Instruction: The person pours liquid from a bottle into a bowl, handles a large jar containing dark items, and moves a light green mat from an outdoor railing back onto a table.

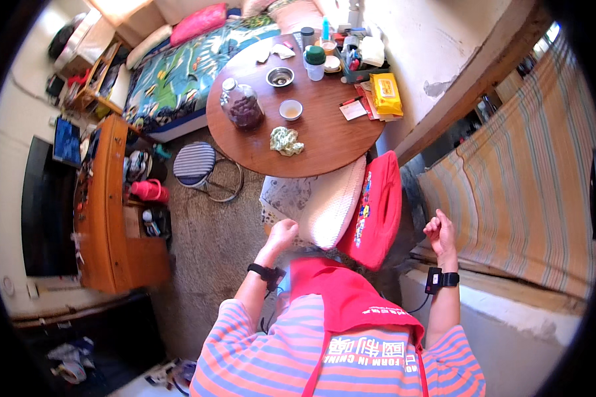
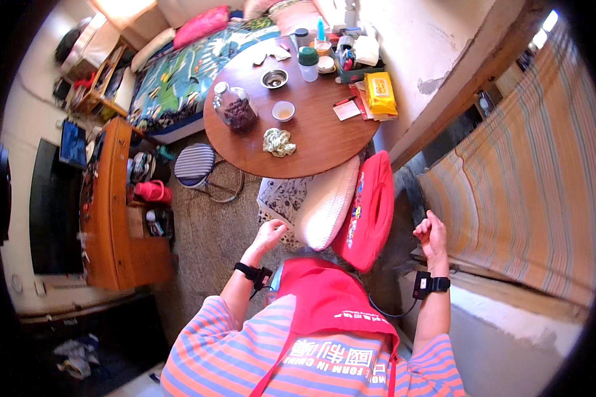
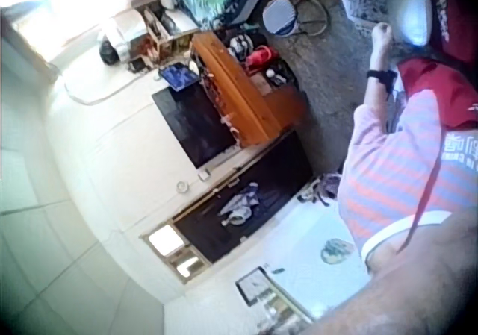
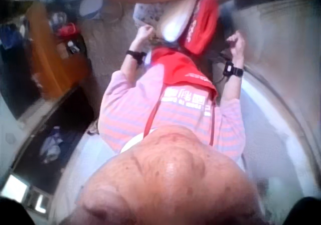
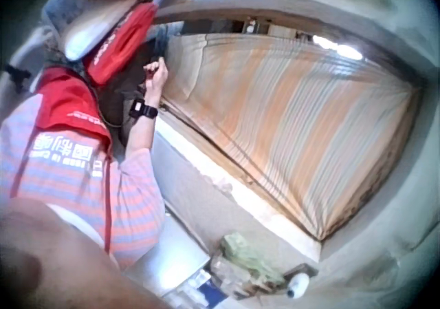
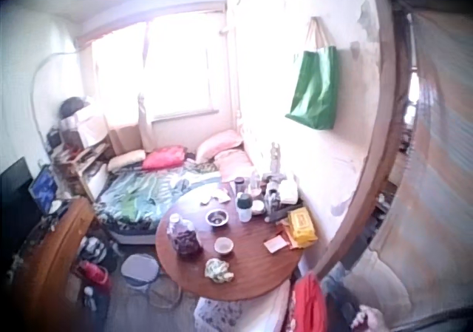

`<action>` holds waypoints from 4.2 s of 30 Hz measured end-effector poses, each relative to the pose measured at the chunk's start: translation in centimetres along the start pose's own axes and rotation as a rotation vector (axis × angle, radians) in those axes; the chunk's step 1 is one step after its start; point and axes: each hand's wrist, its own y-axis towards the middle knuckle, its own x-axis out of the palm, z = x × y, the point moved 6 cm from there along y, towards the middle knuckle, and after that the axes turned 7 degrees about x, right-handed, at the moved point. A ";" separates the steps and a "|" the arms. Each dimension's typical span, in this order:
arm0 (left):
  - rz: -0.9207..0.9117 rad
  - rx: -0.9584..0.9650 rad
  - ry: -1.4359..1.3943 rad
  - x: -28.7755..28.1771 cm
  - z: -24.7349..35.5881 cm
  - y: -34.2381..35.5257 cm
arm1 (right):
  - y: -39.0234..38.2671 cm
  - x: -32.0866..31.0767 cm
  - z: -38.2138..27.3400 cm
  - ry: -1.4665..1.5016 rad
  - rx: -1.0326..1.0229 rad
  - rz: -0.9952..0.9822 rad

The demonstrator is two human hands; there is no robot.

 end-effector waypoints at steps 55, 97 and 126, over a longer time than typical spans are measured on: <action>0.930 -0.925 -0.893 31.9 8.0 -12.5 | 39.9 41.8 5.4 -0.818 0.361 -0.580; 0.430 -0.293 -0.190 20.6 3.6 -4.8 | -20.0 29.8 -30.4 -0.232 -0.285 -1.620; 0.439 -0.372 -0.262 22.1 4.0 -6.8 | -25.1 30.3 -31.7 -0.250 -0.190 -1.775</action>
